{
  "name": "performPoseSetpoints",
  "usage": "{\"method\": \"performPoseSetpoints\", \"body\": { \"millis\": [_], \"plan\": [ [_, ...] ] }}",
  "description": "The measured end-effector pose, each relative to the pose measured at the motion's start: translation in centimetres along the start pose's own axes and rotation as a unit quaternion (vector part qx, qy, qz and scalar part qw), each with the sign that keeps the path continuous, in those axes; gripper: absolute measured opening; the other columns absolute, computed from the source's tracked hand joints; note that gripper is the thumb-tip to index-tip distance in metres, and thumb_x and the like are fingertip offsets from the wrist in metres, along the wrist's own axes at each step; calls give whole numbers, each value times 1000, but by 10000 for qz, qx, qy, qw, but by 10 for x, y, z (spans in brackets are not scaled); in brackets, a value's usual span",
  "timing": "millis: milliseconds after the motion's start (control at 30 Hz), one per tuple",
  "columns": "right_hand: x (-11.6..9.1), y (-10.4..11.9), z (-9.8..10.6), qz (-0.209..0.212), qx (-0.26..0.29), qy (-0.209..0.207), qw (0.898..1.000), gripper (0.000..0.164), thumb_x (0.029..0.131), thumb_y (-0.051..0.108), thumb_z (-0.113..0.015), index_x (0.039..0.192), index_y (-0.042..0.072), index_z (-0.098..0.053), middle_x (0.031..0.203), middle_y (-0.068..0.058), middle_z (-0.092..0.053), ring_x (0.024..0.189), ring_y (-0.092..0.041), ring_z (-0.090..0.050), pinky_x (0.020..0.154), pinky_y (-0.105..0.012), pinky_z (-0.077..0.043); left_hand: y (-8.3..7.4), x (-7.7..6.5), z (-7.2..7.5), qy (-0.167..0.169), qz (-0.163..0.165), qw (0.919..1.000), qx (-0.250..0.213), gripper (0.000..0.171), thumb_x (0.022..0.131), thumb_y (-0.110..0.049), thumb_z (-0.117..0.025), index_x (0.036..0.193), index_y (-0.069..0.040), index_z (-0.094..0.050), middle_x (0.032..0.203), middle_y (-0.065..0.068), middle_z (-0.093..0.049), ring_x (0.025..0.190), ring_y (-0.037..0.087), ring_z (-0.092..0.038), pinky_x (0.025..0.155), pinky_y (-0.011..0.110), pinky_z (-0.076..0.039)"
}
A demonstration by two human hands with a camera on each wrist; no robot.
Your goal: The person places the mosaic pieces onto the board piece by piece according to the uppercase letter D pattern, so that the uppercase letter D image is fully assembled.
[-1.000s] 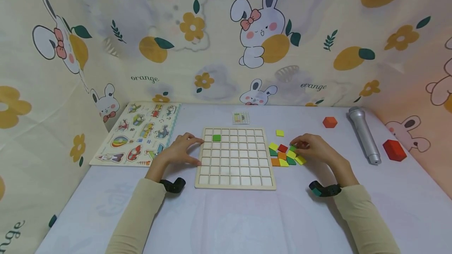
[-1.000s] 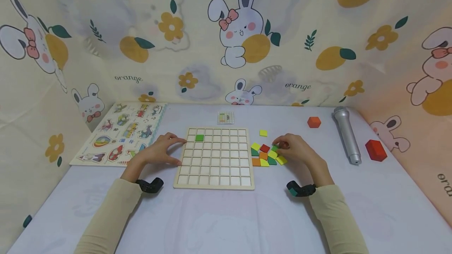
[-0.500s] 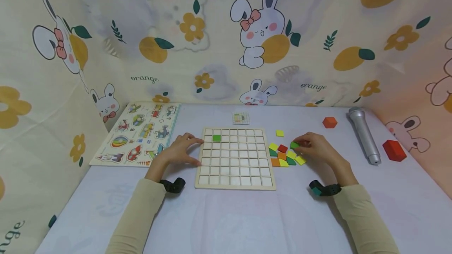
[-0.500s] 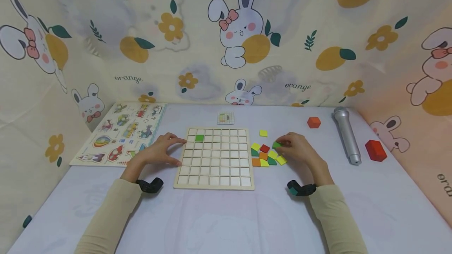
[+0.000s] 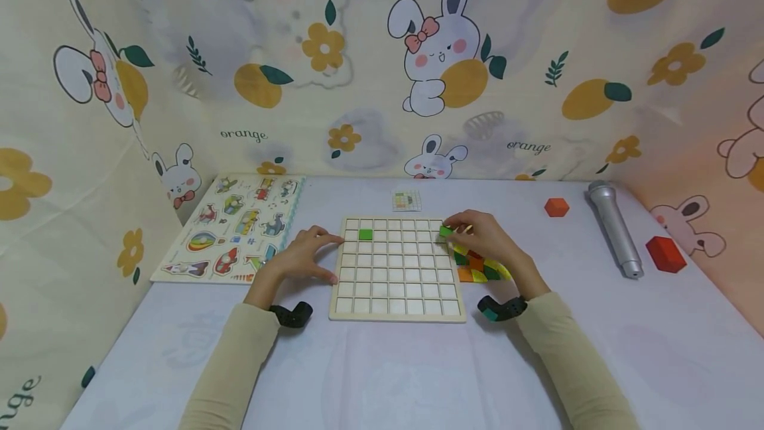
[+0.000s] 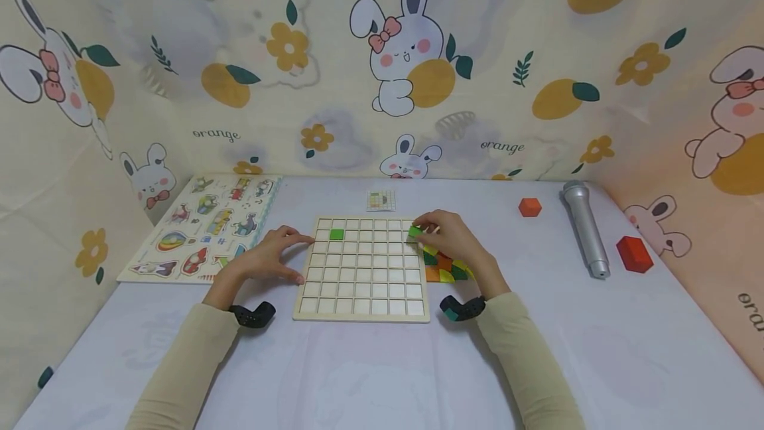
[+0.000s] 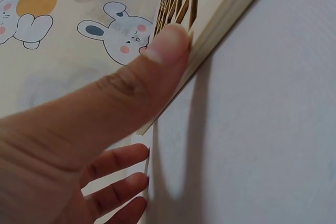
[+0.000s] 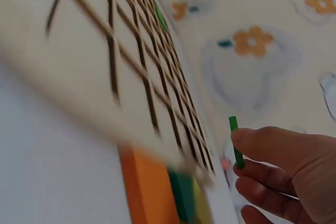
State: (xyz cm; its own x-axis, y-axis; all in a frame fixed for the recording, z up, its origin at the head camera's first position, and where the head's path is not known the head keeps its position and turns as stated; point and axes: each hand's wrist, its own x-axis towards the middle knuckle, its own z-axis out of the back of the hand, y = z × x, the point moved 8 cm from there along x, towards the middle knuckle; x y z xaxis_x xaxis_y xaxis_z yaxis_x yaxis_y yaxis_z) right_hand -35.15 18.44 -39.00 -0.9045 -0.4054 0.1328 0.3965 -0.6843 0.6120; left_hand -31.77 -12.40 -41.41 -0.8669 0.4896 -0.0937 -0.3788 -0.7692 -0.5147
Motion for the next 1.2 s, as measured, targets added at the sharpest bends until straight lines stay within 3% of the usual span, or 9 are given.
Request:
{"method": "performPoseSetpoints", "body": {
  "millis": [167, 333, 733, 1067, 1200],
  "plan": [
    [16, 30, -24, 684, 164, -19, 9975, 26, 84, 14, -69, 108, 4, -67, 102, -7, -65, 86, -18, -56, 76, -34, -49, 0, 1, 0, -17, -11, 10000, -7, 80, 66, -36, -83, 135, -14, -49, 129, 15, -40, 118, 34, -36, 99, 53, -34],
    [32, 49, -43, 927, 212, -1, 9955, 24, 84, 10, -69, 107, 4, -68, 103, -8, -65, 84, -17, -58, 74, -32, -49, 0, 1, 0, -49, -50, 10000, -17, 80, 66, -35, -83, 135, -14, -50, 129, 15, -41, 117, 34, -36, 98, 53, -34],
    [56, 74, -71, 981, 162, -63, 9950, 19, 82, 10, -71, 100, 6, -70, 101, -6, -67, 80, -17, -60, 68, -28, -49, 2, 3, -2, -113, -101, 9998, 125, 78, 67, -37, -82, 135, -15, -49, 129, 15, -41, 117, 34, -37, 98, 52, -35],
    [60, 74, -85, 457, -619, -313, 9965, 11, 83, 17, -70, 93, 15, -74, 98, 0, -67, 78, -12, -56, 68, -29, -47, 2, 3, -1, -129, -76, 9999, 51, 77, 67, -37, -82, 134, -16, -50, 127, 13, -42, 116, 33, -38, 97, 51, -35],
    [60, 73, -85, 444, -681, -359, 9960, 11, 83, 18, -71, 93, 15, -74, 98, 0, -67, 78, -12, -57, 67, -30, -47, 1, 2, -1, -122, -36, 9999, 36, 77, 67, -36, -83, 134, -16, -50, 128, 13, -42, 117, 32, -37, 97, 52, -35]
  ]
}}
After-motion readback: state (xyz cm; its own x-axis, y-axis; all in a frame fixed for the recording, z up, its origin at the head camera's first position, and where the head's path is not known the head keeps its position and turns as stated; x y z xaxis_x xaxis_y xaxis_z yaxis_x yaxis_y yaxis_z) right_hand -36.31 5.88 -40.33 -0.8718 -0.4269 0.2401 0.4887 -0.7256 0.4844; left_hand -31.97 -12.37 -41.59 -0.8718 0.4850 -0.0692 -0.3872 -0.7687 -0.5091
